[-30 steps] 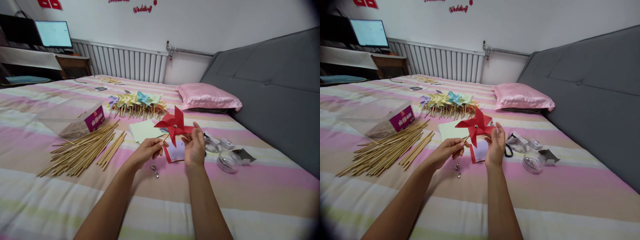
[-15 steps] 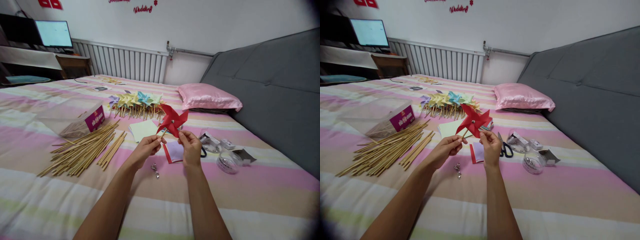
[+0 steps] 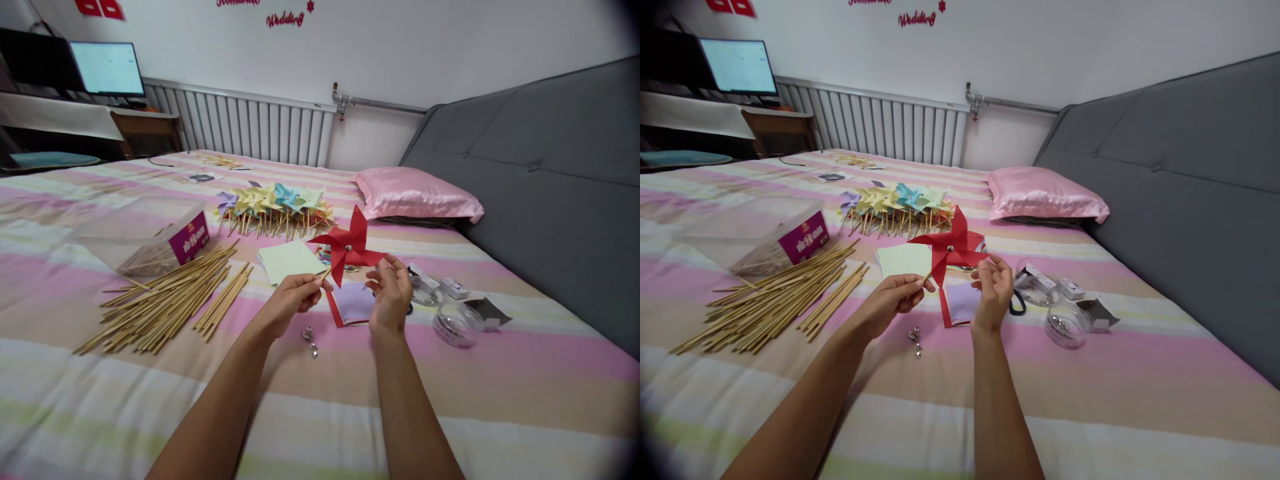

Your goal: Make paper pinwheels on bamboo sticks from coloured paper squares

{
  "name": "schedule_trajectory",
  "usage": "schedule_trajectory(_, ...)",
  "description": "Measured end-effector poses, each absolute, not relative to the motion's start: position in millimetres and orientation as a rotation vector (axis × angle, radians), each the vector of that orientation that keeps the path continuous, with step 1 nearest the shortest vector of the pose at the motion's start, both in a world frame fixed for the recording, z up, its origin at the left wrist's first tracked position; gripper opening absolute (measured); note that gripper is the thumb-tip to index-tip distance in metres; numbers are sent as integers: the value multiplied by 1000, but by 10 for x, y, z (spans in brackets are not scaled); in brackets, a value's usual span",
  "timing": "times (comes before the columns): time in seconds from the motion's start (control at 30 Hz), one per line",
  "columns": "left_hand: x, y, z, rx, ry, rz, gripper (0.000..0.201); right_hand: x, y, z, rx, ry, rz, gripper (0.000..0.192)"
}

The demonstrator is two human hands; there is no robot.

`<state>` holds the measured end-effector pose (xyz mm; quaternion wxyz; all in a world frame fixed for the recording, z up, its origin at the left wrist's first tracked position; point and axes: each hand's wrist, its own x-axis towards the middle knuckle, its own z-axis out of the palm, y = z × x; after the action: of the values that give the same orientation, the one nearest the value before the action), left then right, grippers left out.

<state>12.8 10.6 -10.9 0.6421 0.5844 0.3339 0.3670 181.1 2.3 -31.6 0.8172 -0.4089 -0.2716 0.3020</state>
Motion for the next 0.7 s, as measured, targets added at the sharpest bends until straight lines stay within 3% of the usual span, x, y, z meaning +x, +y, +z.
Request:
schedule_trajectory(0.13, 138, 96, -122, 1351, 760, 811, 27, 1781, -9, -284, -833, -617, 831, 41)
schedule_trajectory(0.27, 148, 81, -128, 1373, 763, 738, 28, 1720, -28, -269, -777, -595, 962, 31)
schedule_trajectory(0.7, 176, 71, -149, 1479, 765, 663, 31, 1698, 1, -279, -812, -559, 821, 23)
